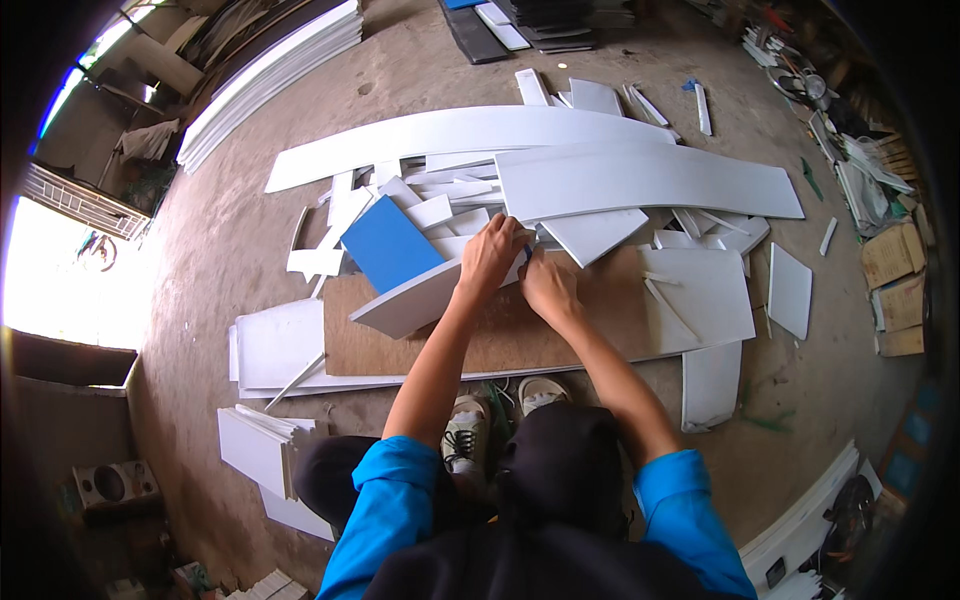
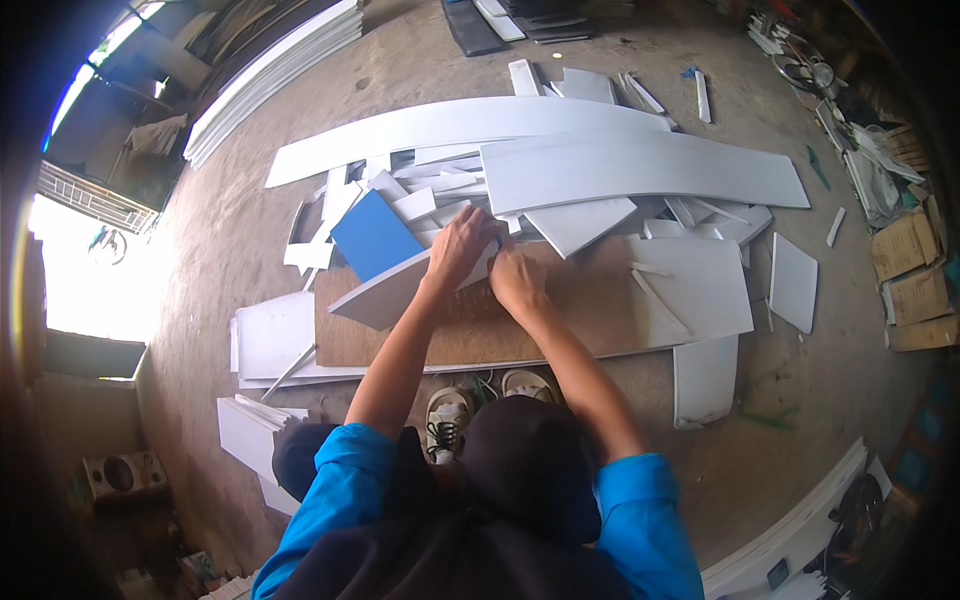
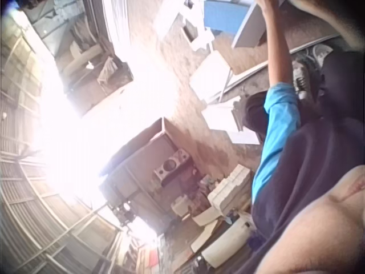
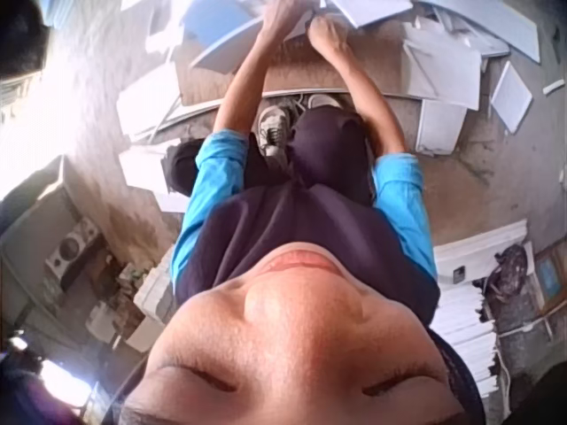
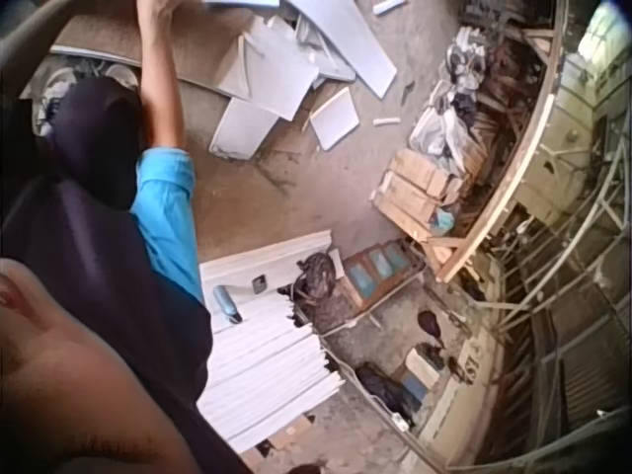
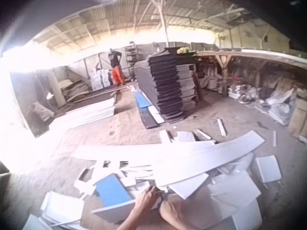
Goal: The person sits on the floor and uses a utility knife to cut white rectangular sheets. They use a blue rectangular board as a guide to ensure straight cuts, repeatedly scoring the material and snapping it apart. The person handles the sheets one at a time, discarding the cut-off pieces to the side.
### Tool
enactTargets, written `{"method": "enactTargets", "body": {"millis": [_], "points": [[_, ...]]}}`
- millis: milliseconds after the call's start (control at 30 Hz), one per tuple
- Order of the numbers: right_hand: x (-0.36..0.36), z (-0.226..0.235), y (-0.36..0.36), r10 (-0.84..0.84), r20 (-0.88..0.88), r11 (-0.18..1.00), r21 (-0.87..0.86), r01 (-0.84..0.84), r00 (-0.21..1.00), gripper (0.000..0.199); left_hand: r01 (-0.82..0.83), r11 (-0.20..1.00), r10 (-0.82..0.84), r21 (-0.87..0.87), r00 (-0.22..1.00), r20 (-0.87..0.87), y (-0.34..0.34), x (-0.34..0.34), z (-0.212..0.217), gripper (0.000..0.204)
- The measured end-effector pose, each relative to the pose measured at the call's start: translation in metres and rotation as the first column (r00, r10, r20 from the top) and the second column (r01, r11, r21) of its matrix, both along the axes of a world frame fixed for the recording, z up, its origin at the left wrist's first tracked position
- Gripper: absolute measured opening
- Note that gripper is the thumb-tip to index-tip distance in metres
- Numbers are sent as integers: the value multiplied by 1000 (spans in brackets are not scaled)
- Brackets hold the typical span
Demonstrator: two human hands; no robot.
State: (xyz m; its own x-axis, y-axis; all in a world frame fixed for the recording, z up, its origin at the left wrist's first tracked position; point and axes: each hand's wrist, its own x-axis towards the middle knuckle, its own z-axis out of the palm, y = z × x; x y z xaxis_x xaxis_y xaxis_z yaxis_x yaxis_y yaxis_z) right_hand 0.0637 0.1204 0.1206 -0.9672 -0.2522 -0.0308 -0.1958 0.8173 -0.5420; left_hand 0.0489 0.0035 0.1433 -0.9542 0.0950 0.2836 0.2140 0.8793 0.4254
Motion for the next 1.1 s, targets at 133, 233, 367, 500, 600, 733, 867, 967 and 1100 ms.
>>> {"method": "enactTargets", "body": {"millis": [133,233,367,500,600,733,867,967,1100], "points": [[-7,-3,-6,-12,-73,1000,10,13,997,21,48,999,-49,-14,997,-67,-8,-6,-13,19],[-6,-1,-7,34,-61,997,70,-30,998,18,-31,999,29,-36,998,-60,-6,-3,-6,21],[2,12,-1,46,28,987,154,-50,999,19,-29,998,27,-52,999,-37,-5,-3,1,22],[-5,18,-2,82,81,988,123,-92,993,18,1,1000,-1,-6,999,-35,-8,-5,-4,21],[-12,9,-4,47,100,994,97,-57,994,20,7,1000,-7,1,999,-53,-7,-5,-5,19],[-16,-2,-9,24,187,997,69,-37,982,24,16,1000,-14,19,998,-56,-8,-5,-7,19],[-22,-18,-10,5,286,995,98,-34,958,30,17,1000,-16,9,997,-74,-6,-2,-3,19],[-24,-34,-14,-14,313,990,139,-31,950,26,26,1000,-25,12,996,-83,-4,-2,1,18],[6,-80,-8,50,237,993,94,-74,970,23,27,999,-24,26,994,-105,-10,-1,-3,18]]}}
